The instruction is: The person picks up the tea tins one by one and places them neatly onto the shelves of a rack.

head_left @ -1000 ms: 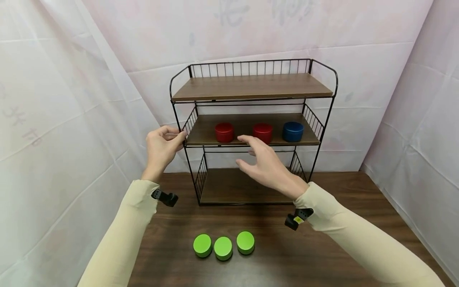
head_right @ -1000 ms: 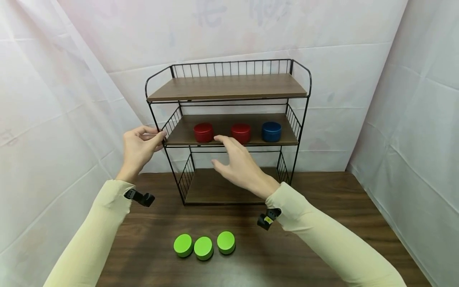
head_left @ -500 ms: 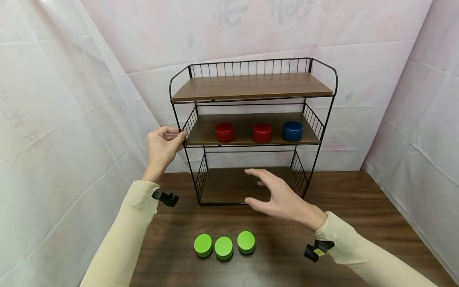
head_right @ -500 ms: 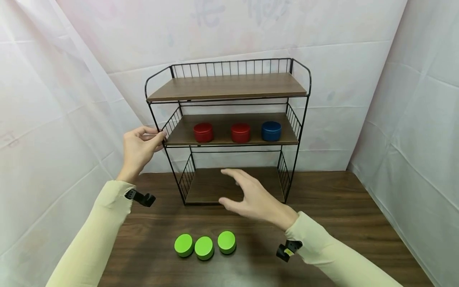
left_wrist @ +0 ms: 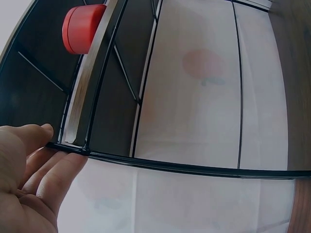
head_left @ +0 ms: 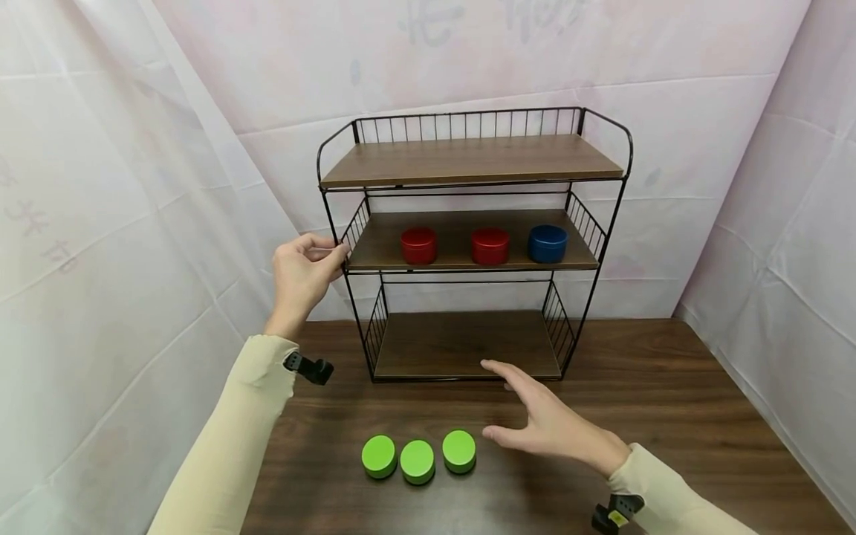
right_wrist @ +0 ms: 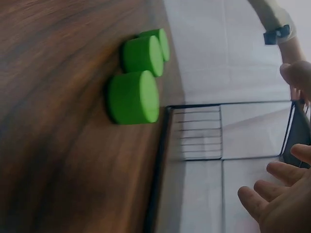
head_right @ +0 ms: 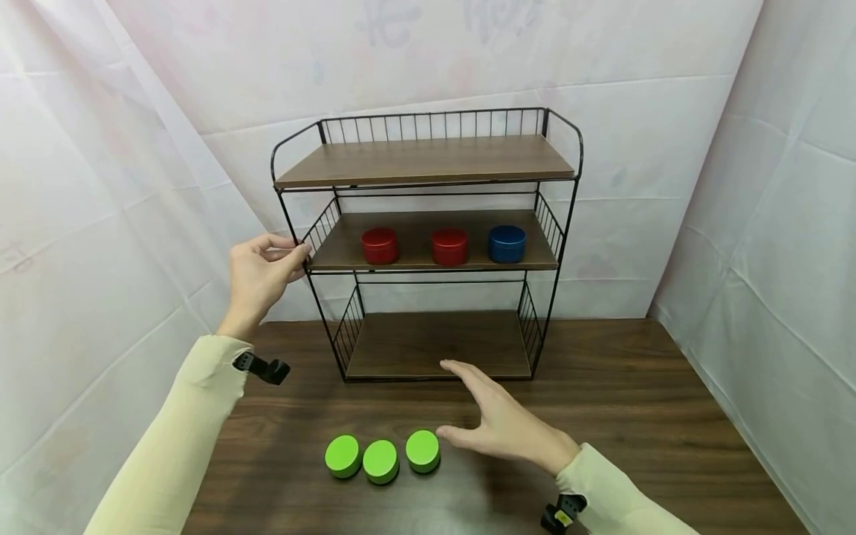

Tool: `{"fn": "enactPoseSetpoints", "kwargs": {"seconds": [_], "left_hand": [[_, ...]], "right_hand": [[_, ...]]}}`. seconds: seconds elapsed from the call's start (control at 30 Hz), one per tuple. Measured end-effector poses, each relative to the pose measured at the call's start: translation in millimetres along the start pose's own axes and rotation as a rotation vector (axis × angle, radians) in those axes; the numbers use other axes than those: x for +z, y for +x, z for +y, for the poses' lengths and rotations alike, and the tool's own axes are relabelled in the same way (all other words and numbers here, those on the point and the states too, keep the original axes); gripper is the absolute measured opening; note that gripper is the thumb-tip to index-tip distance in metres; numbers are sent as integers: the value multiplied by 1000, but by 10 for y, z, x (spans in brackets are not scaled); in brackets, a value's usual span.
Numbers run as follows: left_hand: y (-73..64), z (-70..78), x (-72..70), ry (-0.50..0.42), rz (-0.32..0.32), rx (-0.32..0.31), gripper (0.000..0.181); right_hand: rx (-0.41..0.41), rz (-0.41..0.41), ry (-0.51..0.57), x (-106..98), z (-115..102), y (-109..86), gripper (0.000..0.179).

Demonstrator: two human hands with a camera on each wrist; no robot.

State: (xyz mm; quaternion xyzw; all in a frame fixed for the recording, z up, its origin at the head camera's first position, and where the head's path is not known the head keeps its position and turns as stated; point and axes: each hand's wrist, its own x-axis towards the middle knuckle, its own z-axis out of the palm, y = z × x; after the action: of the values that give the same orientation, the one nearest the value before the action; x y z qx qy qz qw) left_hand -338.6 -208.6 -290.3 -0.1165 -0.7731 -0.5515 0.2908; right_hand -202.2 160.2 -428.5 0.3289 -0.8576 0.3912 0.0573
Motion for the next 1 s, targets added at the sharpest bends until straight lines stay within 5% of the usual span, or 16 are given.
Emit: {"fn": "enactPoseSetpoints", "kwargs": {"seconds": [0.43, 1.0], "left_hand": [[4, 12, 6, 4, -1, 0, 21], [-19, 59, 1, 4, -15, -26, 27]], "right_hand": [[222, -139, 114, 348, 285, -218, 108], [203, -234, 116, 645, 352, -239, 94]]}}
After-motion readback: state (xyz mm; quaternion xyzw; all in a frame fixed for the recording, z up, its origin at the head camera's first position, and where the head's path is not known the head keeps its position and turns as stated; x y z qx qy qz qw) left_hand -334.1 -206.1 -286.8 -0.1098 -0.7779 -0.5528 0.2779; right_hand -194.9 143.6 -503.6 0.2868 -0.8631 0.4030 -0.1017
